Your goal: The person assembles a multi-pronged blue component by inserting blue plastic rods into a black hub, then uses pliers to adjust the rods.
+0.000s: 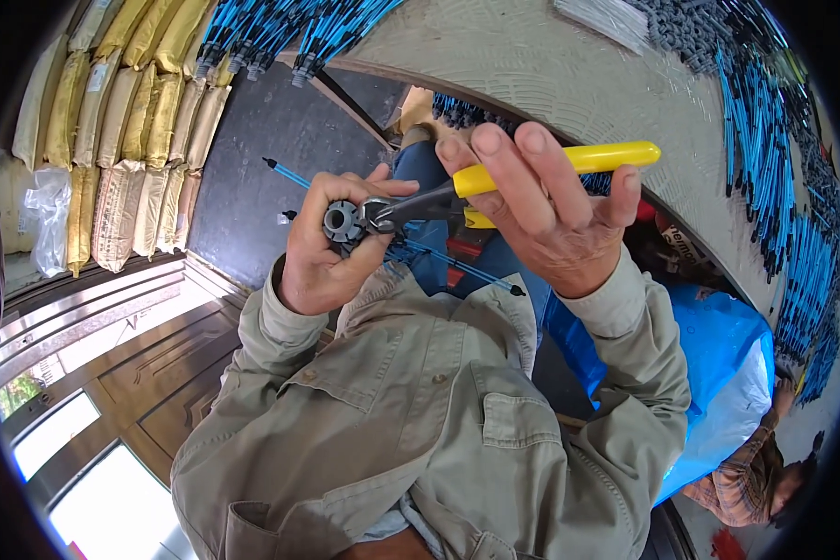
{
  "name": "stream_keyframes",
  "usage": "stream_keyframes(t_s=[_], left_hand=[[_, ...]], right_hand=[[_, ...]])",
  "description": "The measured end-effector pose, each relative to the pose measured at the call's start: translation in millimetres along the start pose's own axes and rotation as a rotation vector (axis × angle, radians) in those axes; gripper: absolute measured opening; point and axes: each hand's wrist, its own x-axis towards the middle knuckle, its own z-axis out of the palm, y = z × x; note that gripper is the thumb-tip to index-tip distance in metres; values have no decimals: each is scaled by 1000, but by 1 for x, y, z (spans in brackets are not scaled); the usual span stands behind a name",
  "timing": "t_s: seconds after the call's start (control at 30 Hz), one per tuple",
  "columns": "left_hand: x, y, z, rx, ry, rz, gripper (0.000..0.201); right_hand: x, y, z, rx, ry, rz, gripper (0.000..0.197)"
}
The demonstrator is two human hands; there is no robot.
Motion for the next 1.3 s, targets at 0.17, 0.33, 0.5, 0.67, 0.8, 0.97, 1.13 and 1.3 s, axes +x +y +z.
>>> stream_keyframes(t_s=[0.17,0.33,0.5,0.67,0.8,0.97,1.13,1.3], left_hand=[[-2,2,-2,1,13,1,31],[-5,3,-3,22,50,-4,31],[-6,4,-3,10,55,-11,32],[-14,8,-6,-4,-31,-95,37],[-15,20,-10,-31,-182,-136,45],[-17,14,-12,-88,-331,-35,52],[-29,-1,-2,-453,-169,16,53],[-22,-6,-18,-590,-333,89,51]], right_hand=[[-8,-16,1,27,-50,89,29],[-20,-41,8,55,-40,235,19],[-19,-46,-4,139,-60,313,23],[-2,3,-28,475,-284,13,20],[16,45,-50,934,-733,-92,29],[10,57,-41,1867,-1435,214,37],[0,45,-38,2199,-1556,449,40],[-8,40,-41,2255,-1405,310,33]])
